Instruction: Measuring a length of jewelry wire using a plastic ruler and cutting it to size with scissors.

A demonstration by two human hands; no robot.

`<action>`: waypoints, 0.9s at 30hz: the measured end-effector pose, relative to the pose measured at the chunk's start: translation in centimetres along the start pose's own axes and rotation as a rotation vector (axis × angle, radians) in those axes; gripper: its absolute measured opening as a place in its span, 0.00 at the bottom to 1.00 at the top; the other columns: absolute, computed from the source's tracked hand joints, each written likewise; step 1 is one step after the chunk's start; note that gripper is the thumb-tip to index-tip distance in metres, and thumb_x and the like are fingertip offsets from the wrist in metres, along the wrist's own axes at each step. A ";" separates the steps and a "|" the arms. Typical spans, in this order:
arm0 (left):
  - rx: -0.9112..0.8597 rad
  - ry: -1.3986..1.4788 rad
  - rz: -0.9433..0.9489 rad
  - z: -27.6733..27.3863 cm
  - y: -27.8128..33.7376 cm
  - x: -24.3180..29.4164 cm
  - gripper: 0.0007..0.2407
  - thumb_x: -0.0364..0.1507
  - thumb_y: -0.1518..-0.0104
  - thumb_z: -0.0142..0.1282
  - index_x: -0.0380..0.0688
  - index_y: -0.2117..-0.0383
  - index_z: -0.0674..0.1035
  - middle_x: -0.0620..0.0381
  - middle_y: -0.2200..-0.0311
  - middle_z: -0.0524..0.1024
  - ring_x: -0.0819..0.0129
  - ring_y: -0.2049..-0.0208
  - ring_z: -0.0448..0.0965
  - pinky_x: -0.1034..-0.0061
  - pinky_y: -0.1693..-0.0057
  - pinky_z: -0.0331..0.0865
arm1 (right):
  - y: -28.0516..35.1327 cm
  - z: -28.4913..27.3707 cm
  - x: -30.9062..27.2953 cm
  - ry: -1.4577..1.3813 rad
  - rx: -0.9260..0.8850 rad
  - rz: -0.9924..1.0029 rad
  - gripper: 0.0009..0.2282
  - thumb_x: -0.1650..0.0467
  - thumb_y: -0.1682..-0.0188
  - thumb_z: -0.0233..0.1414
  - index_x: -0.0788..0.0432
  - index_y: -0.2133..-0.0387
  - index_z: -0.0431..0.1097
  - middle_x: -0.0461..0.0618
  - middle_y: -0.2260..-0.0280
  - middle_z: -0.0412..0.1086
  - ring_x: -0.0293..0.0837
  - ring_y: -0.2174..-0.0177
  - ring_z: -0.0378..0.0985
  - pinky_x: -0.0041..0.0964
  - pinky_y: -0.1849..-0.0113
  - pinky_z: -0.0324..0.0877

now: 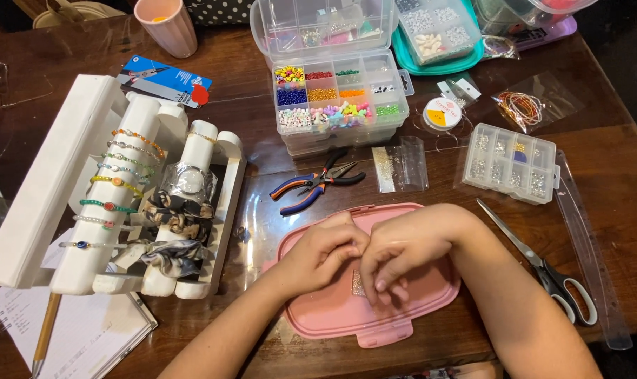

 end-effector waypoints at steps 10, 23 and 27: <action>0.187 -0.020 -0.038 -0.8 0.1 0.8 0.08 0.34 0.26 0.52 0.48 0.61 0.81 0.56 0.68 0.70 0.55 0.66 0.77 0.65 0.53 0.74 | 3.4 -0.4 -2.6 0.195 0.682 -0.130 0.12 0.71 0.41 0.51 0.60 0.64 0.84 0.46 0.86 0.76 0.39 0.84 0.72 0.38 0.76 0.75; 0.442 0.150 -0.347 -1.6 2.1 -1.3 0.03 0.22 0.28 0.52 0.41 0.60 0.78 0.58 0.87 0.74 0.70 0.84 0.72 0.77 0.67 0.73 | 0.5 -1.4 0.9 0.292 1.153 -0.271 0.05 0.71 0.46 0.62 0.57 0.69 0.87 0.51 0.72 0.84 0.46 0.71 0.84 0.42 0.63 0.78; 0.536 0.150 -0.402 -3.0 2.3 -1.1 0.07 0.18 0.34 0.58 0.36 0.53 0.82 0.49 0.70 0.85 0.70 0.80 0.80 0.72 0.64 0.77 | 0.9 -2.0 2.2 0.236 1.228 -0.325 0.03 0.72 0.48 0.65 0.58 0.68 0.88 0.53 0.67 0.85 0.46 0.66 0.86 0.42 0.59 0.77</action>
Point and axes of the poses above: each hand's wrist, its own y-axis away from the middle knuckle, its own z-axis out of the palm, x = y × z, the point moved 2 cm from there along -y, towards the middle knuckle
